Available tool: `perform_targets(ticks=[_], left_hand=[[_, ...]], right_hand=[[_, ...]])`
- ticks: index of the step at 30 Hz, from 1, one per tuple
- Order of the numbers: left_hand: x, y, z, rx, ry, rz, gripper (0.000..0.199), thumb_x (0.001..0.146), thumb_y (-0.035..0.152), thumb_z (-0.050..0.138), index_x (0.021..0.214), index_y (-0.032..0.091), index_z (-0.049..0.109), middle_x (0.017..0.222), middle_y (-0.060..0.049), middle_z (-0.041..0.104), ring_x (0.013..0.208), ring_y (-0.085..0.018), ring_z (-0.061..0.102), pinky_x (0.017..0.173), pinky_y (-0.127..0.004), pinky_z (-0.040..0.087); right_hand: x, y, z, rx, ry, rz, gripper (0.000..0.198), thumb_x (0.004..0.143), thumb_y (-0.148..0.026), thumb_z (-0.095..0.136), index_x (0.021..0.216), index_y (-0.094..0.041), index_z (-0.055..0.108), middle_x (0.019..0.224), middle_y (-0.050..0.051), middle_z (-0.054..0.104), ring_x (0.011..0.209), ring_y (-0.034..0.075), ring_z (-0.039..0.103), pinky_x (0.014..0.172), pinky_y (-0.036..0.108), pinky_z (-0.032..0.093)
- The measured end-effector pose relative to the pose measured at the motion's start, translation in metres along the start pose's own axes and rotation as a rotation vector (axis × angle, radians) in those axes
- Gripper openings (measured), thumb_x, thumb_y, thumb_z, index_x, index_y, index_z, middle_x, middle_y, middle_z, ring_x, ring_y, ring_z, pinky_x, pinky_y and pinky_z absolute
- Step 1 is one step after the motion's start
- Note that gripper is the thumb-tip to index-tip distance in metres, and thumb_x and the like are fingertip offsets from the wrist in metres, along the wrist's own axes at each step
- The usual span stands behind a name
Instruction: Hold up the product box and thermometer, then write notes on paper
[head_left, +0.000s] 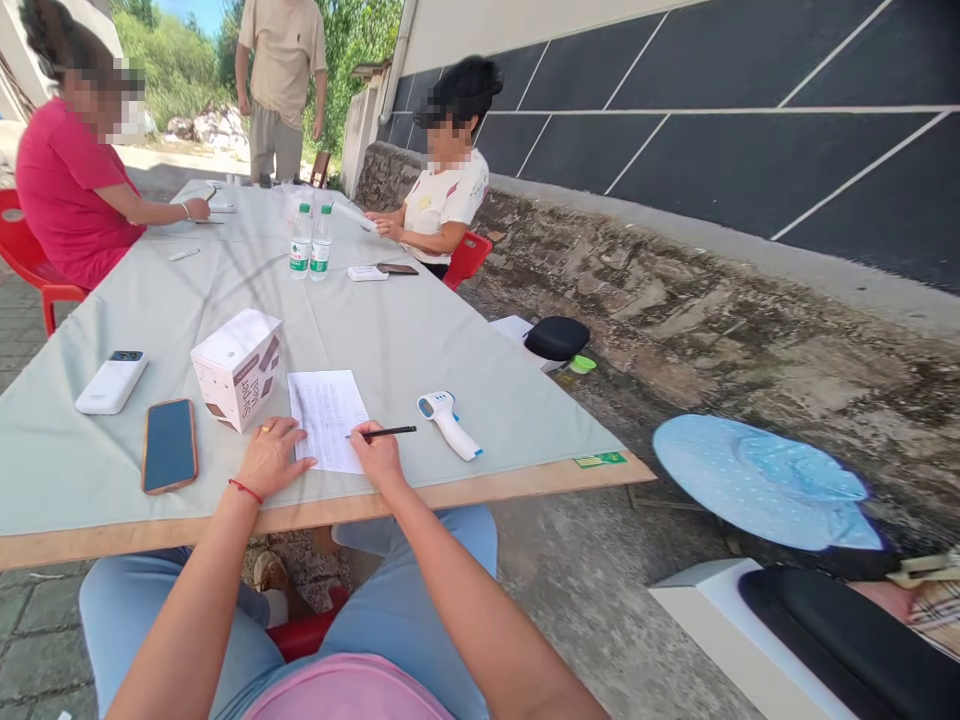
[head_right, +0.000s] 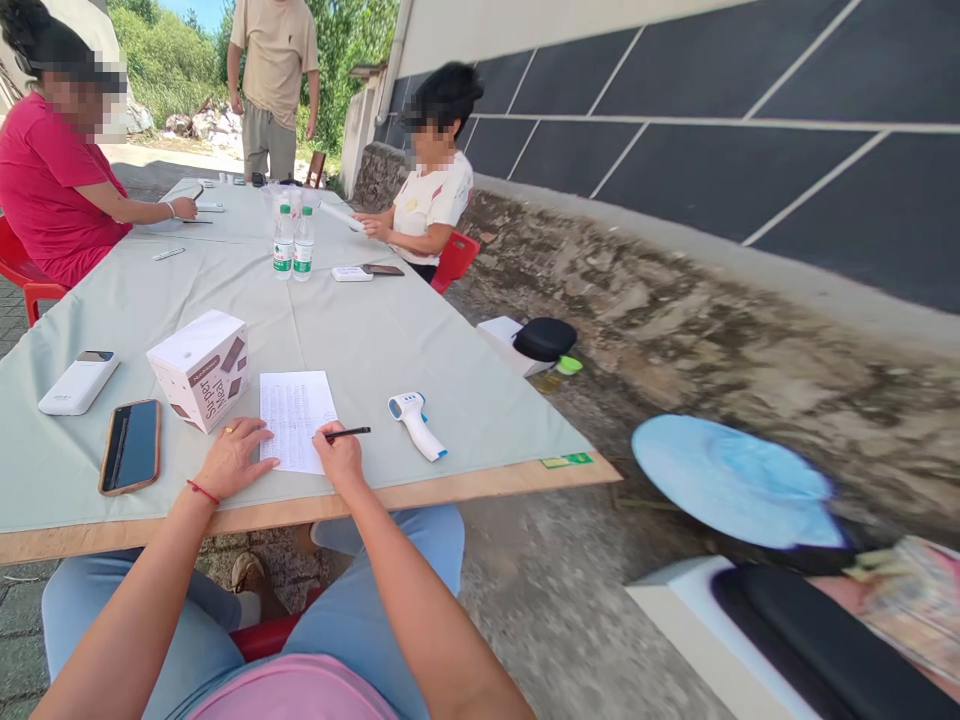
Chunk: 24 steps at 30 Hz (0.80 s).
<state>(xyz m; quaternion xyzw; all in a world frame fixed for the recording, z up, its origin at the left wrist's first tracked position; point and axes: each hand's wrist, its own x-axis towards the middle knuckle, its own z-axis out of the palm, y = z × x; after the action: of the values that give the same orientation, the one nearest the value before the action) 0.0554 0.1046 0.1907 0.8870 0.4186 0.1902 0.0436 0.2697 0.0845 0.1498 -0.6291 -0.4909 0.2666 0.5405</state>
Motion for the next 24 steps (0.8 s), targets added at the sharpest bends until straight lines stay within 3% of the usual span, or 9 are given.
perform_targets(ticks=[24], left_hand=[[0.0002, 0.0006, -0.0004, -0.013, 0.004, 0.001, 0.036, 0.082, 0.044, 0.066, 0.11, 0.02, 0.064, 0.123, -0.011, 0.061, 0.114, -0.031, 0.051, 0.092, -0.046, 0.045]], right_hand=[[0.0009, 0.0026, -0.0002, -0.027, 0.022, 0.005, 0.022, 0.067, -0.042, 0.049, 0.064, -0.022, 0.057, 0.054, -0.002, 0.057, 0.055, 0.017, 0.051, 0.056, 0.028, 0.04]])
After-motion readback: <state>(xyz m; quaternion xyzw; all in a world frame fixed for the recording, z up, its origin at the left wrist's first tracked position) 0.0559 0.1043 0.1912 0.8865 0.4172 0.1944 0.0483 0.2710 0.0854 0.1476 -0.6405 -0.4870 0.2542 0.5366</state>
